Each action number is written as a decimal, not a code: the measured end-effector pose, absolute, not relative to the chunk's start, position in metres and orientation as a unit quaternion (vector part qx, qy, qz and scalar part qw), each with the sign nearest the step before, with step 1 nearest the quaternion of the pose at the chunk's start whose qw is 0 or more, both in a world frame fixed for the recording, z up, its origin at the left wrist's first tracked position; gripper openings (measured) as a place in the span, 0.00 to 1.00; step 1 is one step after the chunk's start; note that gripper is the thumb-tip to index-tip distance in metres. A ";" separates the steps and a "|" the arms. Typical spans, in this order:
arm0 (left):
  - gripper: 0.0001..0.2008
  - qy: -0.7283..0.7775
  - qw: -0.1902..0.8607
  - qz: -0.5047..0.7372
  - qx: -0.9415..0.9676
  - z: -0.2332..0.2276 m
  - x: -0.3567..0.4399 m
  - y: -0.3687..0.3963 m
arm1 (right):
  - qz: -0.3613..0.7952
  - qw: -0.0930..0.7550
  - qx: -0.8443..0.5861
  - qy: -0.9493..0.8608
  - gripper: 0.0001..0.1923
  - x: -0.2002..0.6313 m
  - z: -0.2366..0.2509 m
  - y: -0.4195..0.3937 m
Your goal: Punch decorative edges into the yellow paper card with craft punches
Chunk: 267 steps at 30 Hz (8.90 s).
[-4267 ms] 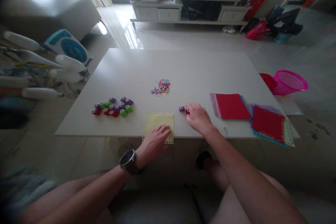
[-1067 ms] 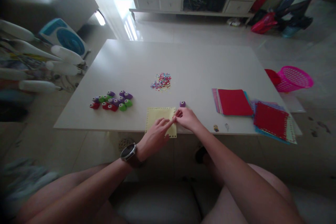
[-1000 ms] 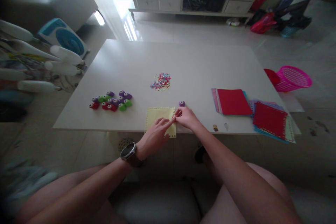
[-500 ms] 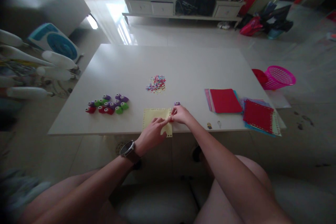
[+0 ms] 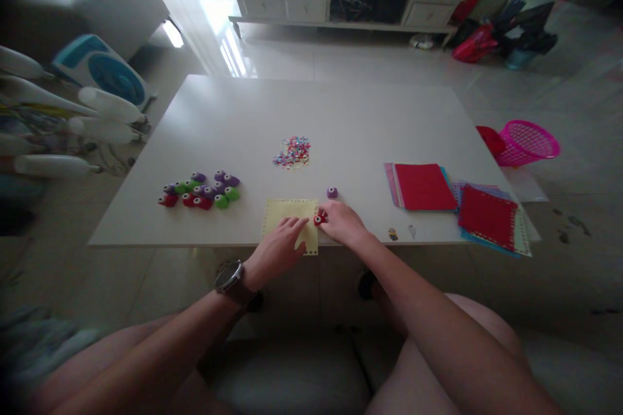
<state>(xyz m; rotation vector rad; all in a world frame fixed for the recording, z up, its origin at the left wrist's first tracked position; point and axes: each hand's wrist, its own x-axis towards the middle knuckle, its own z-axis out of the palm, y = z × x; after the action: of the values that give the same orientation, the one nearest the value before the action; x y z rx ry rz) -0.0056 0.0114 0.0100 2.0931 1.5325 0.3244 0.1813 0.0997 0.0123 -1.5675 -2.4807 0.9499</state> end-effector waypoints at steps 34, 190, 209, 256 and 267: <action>0.23 0.592 0.204 0.042 0.778 0.017 -0.001 0.003 | 0.142 -0.048 -0.383 -0.911 0.08 0.186 0.024 0.099; 0.33 0.626 0.203 -0.041 0.752 0.028 0.003 -0.008 | 0.168 0.100 -0.564 -0.803 0.19 0.187 0.001 0.111; 0.32 0.596 0.204 -0.041 0.776 0.015 0.002 0.000 | 0.169 0.046 -0.499 -0.848 0.06 0.183 0.014 0.105; 0.34 0.590 0.223 0.004 0.776 0.013 0.000 -0.001 | 0.185 0.044 -0.507 -0.841 0.09 0.178 0.013 0.100; 0.35 0.588 0.246 0.009 0.771 0.016 0.000 0.001 | 0.189 0.035 -0.513 -0.837 0.07 0.178 0.013 0.101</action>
<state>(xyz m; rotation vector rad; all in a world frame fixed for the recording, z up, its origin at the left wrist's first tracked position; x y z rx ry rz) -0.0005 0.0010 0.0158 2.1029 1.6032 0.0255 0.1785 0.1006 0.0131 -1.5760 -2.5711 0.5808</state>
